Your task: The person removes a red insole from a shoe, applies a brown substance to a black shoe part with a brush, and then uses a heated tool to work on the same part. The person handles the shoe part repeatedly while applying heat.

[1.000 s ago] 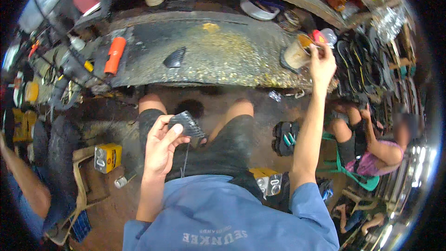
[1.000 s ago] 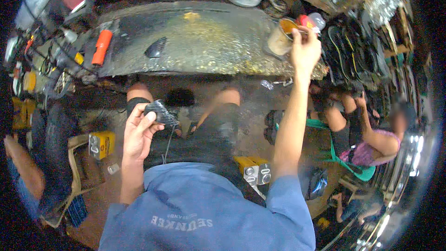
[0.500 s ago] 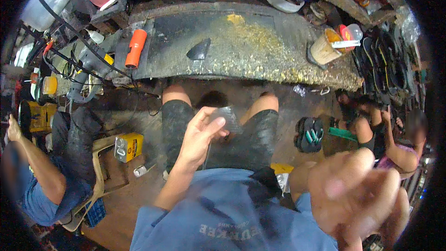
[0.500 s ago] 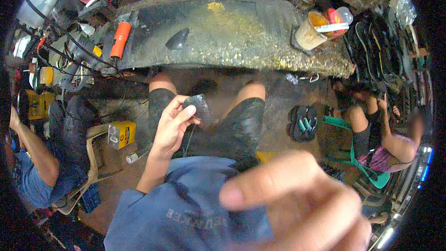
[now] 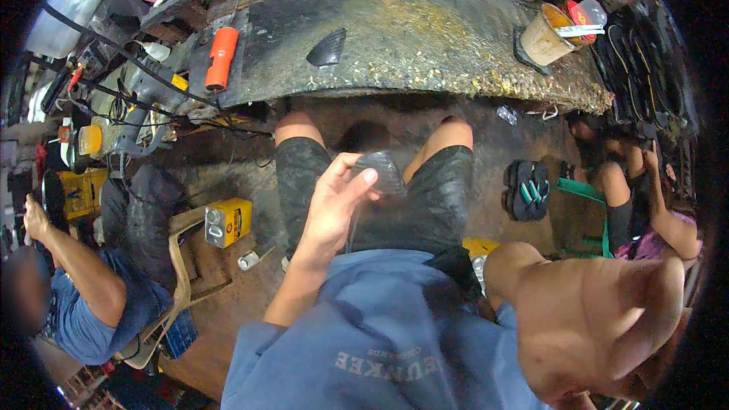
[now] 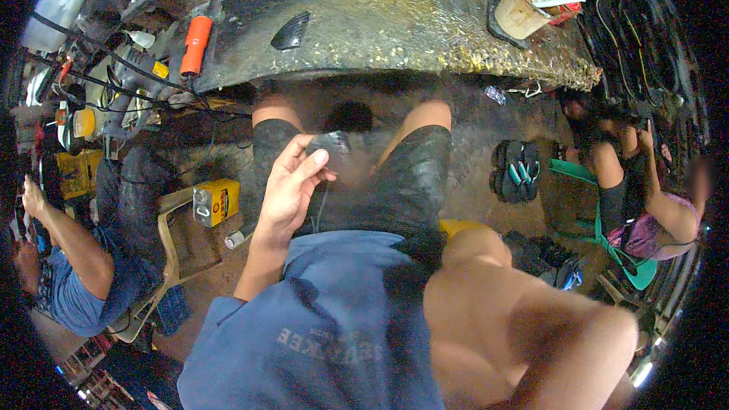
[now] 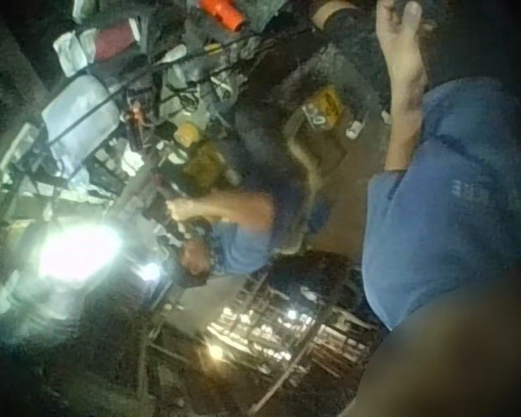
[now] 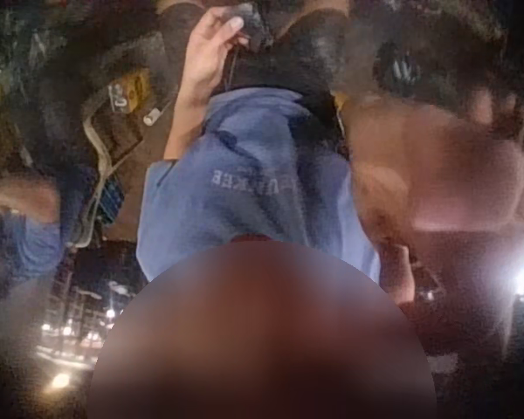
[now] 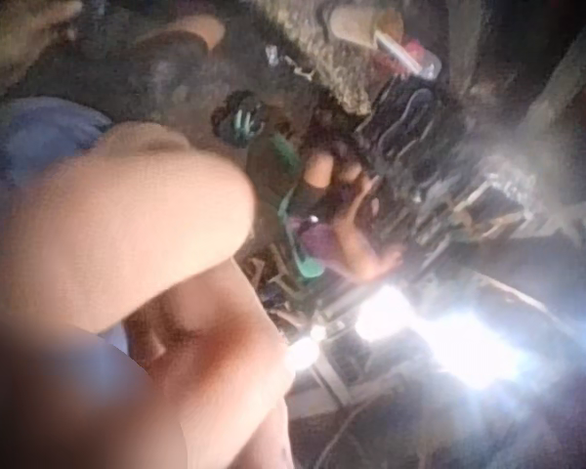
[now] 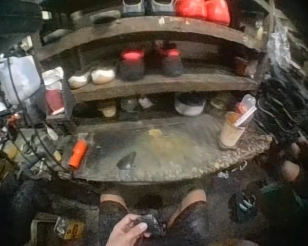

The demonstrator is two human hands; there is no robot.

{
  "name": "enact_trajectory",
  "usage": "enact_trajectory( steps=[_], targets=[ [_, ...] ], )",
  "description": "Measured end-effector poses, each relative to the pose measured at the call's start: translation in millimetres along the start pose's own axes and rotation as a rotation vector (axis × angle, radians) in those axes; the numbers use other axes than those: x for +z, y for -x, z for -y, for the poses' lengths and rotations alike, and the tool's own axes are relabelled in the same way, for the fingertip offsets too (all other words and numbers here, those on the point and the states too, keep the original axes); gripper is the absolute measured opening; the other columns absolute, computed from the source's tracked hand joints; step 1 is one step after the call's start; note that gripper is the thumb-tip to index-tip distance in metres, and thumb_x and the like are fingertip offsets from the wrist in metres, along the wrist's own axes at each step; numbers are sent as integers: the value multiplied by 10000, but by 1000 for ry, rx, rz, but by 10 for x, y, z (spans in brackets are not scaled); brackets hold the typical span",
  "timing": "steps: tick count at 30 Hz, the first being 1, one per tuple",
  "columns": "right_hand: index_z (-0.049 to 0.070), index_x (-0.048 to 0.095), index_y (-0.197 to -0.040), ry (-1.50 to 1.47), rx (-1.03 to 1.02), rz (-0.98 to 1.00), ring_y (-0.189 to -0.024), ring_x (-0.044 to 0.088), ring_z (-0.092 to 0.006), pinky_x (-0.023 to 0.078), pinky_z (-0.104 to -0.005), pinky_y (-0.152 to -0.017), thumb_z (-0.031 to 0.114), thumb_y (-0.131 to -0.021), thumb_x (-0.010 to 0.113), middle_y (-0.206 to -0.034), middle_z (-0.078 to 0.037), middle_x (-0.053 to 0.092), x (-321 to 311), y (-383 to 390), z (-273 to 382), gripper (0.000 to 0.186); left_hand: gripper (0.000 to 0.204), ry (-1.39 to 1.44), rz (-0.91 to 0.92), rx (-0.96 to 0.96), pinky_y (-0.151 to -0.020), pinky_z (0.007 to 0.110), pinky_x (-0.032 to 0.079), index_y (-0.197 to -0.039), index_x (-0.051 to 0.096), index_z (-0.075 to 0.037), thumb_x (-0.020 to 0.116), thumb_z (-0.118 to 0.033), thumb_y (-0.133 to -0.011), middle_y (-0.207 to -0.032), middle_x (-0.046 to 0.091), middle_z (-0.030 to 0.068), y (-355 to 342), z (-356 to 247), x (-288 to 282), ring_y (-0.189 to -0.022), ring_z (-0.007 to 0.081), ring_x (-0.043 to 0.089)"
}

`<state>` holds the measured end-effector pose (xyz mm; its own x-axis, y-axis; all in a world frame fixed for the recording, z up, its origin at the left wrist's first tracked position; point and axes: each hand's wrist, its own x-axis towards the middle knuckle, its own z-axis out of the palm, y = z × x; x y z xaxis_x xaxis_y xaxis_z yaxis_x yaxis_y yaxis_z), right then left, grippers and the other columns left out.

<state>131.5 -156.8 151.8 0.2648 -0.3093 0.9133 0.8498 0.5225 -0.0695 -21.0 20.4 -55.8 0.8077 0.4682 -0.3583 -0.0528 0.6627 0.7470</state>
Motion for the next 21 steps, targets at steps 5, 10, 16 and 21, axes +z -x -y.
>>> enact_trajectory(
  steps=[5,10,16,21],
  targets=[
    [119,715,-1037,-55,29,44,-1008,580,-186,378,-389,-964,350,-923,709,-1041,-29,662,33,22,18,257,180,115,-5,53,-890,355,612,-1227,632,-34,676,-76,-1058,-1142,738,94,-28,8,56,-969,197,740],
    [115,701,-1076,-103,85,72,-995,592,-192,407,-388,-919,334,-946,710,-1055,-36,660,140,90,22,255,171,173,-9,74,-900,378,628,-1227,627,-42,666,-66,-1062,-1134,729,91,-90,77,-24,-977,221,754],
    [110,684,-1123,-153,136,77,-979,607,-199,443,-388,-864,315,-974,712,-1072,-44,657,270,163,-15,255,149,331,-43,25,-910,376,603,-1213,614,-87,658,-98,-1071,-1127,726,77,-349,513,-409,-977,226,739],
    [106,669,-1162,-254,280,52,-966,619,-205,473,-387,-818,299,-997,714,-1086,-50,654,455,411,-162,258,150,434,-219,-153,-904,470,605,-1173,613,-122,680,-148,-1041,-1138,720,79,-533,892,-768,-1054,258,710]
  ],
)
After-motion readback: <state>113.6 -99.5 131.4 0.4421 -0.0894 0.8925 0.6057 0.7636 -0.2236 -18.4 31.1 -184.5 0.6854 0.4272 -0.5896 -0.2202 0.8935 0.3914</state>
